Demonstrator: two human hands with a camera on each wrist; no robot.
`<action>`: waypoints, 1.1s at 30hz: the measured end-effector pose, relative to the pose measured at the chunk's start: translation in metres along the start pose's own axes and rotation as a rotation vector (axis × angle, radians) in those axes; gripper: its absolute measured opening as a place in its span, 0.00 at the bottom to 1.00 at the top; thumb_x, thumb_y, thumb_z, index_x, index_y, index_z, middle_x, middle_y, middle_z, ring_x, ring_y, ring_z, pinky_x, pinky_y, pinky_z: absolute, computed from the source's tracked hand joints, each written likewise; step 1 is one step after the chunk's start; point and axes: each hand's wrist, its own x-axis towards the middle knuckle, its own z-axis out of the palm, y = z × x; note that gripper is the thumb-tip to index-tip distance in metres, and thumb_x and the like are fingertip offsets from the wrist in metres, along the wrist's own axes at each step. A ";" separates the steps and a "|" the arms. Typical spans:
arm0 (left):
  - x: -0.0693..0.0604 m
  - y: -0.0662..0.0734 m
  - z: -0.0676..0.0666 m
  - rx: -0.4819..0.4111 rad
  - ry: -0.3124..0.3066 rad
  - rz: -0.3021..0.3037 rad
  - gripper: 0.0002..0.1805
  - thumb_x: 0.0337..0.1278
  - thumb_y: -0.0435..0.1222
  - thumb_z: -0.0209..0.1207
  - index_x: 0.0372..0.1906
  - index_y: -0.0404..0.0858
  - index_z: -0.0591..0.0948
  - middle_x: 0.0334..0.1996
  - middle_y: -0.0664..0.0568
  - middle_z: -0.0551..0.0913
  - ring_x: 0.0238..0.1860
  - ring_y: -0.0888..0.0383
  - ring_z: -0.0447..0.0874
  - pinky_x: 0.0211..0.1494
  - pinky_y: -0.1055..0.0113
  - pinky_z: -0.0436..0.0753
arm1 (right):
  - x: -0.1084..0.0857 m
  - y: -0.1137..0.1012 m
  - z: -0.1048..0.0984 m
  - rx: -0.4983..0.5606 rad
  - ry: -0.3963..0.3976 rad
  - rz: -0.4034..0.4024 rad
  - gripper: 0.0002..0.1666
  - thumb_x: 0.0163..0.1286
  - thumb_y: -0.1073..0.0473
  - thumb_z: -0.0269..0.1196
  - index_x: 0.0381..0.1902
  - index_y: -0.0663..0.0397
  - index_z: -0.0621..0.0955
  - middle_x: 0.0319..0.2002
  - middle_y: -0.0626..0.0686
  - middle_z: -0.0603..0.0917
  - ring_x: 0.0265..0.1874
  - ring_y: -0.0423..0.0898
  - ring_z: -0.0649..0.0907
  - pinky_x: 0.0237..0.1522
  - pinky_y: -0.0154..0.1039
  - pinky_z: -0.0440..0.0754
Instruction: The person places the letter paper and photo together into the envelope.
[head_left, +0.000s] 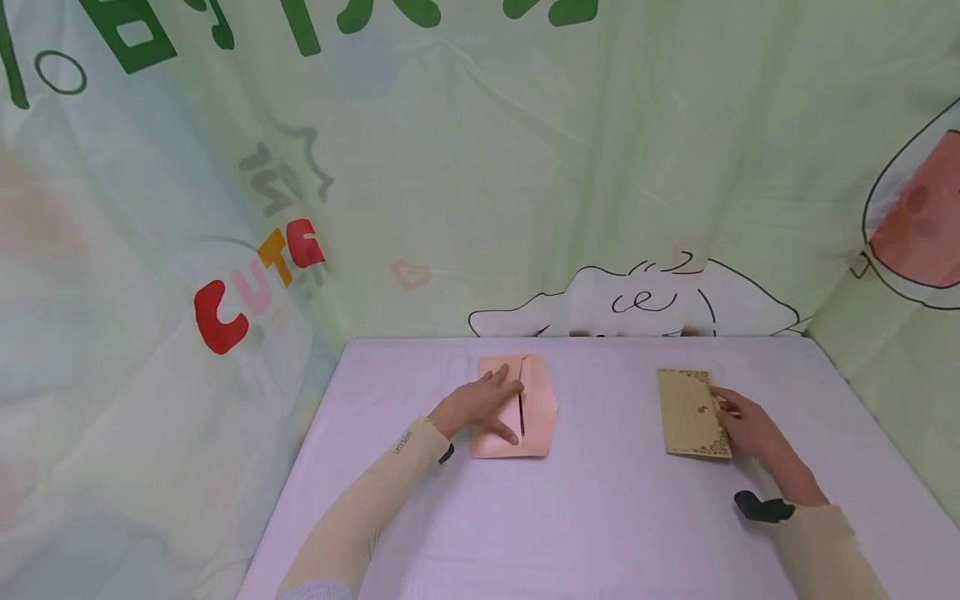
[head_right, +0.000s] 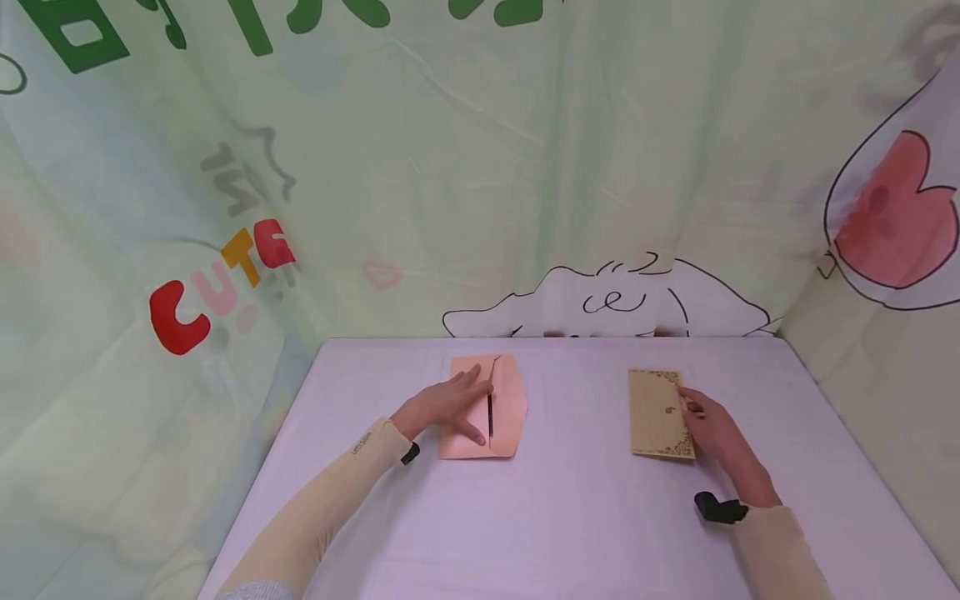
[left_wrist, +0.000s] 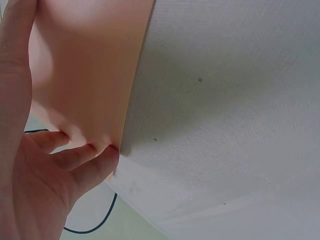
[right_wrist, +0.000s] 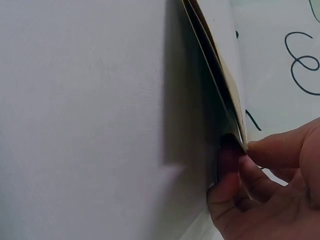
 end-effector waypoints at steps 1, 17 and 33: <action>0.000 0.000 0.000 -0.002 -0.001 0.000 0.53 0.38 0.72 0.66 0.71 0.57 0.62 0.81 0.40 0.46 0.77 0.36 0.57 0.64 0.45 0.78 | 0.000 0.001 -0.001 0.010 0.000 0.012 0.31 0.79 0.65 0.44 0.75 0.72 0.55 0.63 0.82 0.66 0.58 0.75 0.72 0.52 0.64 0.77; 0.000 -0.002 0.000 -0.030 0.005 0.008 0.52 0.38 0.71 0.67 0.70 0.57 0.62 0.81 0.39 0.46 0.77 0.34 0.57 0.63 0.43 0.78 | 0.000 0.002 0.004 0.049 0.045 0.029 0.32 0.76 0.67 0.49 0.74 0.71 0.58 0.60 0.79 0.71 0.54 0.70 0.77 0.43 0.47 0.81; 0.001 -0.002 0.001 -0.017 0.001 0.008 0.52 0.39 0.72 0.67 0.70 0.57 0.62 0.81 0.39 0.46 0.77 0.35 0.58 0.63 0.43 0.78 | 0.005 -0.022 0.016 0.115 0.032 0.004 0.33 0.76 0.65 0.49 0.76 0.68 0.58 0.61 0.77 0.71 0.54 0.66 0.78 0.40 0.35 0.77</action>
